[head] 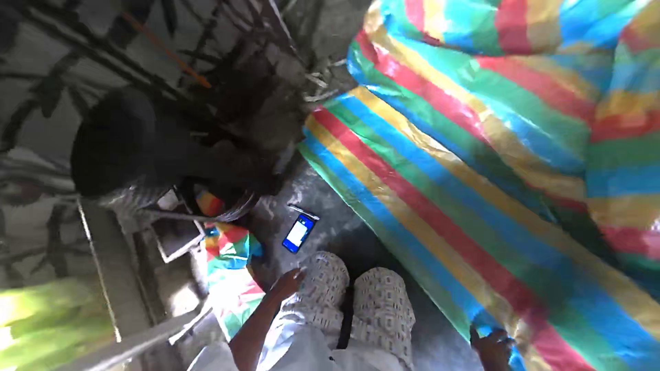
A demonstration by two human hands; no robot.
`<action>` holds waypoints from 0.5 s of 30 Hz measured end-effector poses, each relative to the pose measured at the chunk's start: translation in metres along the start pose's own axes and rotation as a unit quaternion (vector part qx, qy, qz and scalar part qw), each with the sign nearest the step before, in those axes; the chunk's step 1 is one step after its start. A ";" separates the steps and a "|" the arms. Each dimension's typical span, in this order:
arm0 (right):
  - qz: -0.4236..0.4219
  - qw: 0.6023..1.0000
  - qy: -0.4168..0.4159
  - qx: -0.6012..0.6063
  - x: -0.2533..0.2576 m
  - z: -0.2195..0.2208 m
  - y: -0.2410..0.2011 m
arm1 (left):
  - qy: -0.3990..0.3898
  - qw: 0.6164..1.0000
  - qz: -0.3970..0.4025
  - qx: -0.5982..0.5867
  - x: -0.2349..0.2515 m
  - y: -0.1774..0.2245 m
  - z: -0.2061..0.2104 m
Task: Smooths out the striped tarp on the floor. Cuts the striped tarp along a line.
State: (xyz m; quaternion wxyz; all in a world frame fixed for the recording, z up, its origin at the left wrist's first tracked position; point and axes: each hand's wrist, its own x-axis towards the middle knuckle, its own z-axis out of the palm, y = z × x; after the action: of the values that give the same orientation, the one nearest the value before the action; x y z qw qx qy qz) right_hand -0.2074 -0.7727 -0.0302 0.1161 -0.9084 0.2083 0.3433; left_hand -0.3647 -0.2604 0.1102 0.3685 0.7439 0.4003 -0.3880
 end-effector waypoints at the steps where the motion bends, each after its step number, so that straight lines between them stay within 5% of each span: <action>1: -0.006 1.000 -0.020 -0.015 0.006 -0.005 0.002 | 0.023 1.000 -0.013 -0.012 -0.005 -0.023 0.014; 5: -0.096 0.995 -0.034 0.017 0.006 -0.032 -0.006 | 0.228 0.964 -0.125 -0.046 -0.019 -0.081 0.029; 10: -0.117 0.968 -0.067 0.211 -0.116 -0.032 -0.060 | 0.461 0.879 -0.117 -0.024 -0.020 -0.152 0.016; 15: -0.211 0.948 -0.091 0.218 -0.229 0.029 -0.093 | 0.445 0.879 -0.161 -0.049 0.005 -0.185 -0.015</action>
State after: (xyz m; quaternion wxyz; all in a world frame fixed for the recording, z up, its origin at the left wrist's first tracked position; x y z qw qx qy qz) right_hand -0.3372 -0.6115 0.1087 0.3999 -0.8489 0.0701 0.3386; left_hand -0.5221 -0.1708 0.0683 0.1196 0.7445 0.6549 -0.0496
